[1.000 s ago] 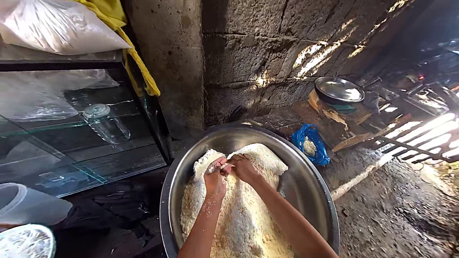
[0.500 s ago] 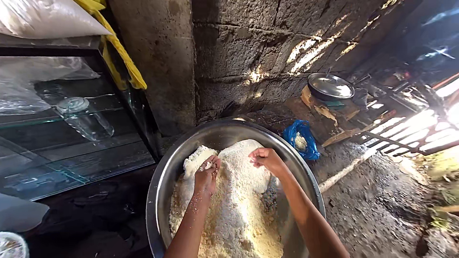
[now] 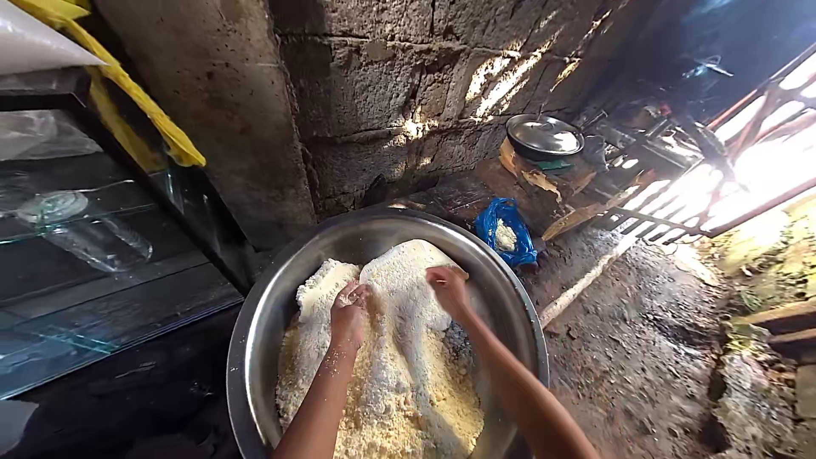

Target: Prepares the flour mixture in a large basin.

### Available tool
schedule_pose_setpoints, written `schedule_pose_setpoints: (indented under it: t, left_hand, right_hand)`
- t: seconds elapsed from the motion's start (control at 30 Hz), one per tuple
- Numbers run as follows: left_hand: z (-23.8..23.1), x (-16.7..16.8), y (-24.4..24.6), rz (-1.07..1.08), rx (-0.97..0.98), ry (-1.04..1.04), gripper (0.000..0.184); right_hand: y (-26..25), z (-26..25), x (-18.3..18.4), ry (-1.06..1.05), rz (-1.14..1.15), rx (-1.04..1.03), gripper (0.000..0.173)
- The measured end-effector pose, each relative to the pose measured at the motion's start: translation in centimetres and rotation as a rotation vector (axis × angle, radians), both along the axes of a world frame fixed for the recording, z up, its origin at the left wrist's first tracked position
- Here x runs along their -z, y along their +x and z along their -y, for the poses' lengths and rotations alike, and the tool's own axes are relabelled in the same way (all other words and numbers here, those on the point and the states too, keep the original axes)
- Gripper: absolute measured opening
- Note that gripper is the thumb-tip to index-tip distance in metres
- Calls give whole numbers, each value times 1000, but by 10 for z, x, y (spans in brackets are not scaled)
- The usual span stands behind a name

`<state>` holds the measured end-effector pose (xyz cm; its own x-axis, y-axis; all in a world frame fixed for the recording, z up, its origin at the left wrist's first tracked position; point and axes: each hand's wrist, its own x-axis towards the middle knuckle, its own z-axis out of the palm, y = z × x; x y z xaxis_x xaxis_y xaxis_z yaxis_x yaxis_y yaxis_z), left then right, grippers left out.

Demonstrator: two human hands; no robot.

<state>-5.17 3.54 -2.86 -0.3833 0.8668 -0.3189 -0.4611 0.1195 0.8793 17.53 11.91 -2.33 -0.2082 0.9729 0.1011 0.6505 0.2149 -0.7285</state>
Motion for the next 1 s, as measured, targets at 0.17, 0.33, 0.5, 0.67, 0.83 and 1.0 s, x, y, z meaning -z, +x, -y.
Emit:
schedule_pose_setpoints:
  t: [0.17,0.33,0.5,0.67,0.83,1.0]
  left_hand:
    - [5,25,28,-38,-42,133,47]
    - [3,23,8,110,71,354,63]
    - [40,-21,59,449,138,151,56]
    - [25,-42,27,382,114,118,73]
    - [23,-55,-14,143,230,136,58]
    - [15,-38,-12,-137,43,-114,37]
  right_hand:
    - [-110,69,40,-9,-71,-63,42]
    - [-129,129,11,-159,-284,-410,87]
    - [-112,77,-1,-2,-201,-118,89]
    - [-103,130,-13,94,-98,-418,97]
    - [-41,94,-2,-70,27,-151,56]
    - [-29,102,7,-573,255,-25,80]
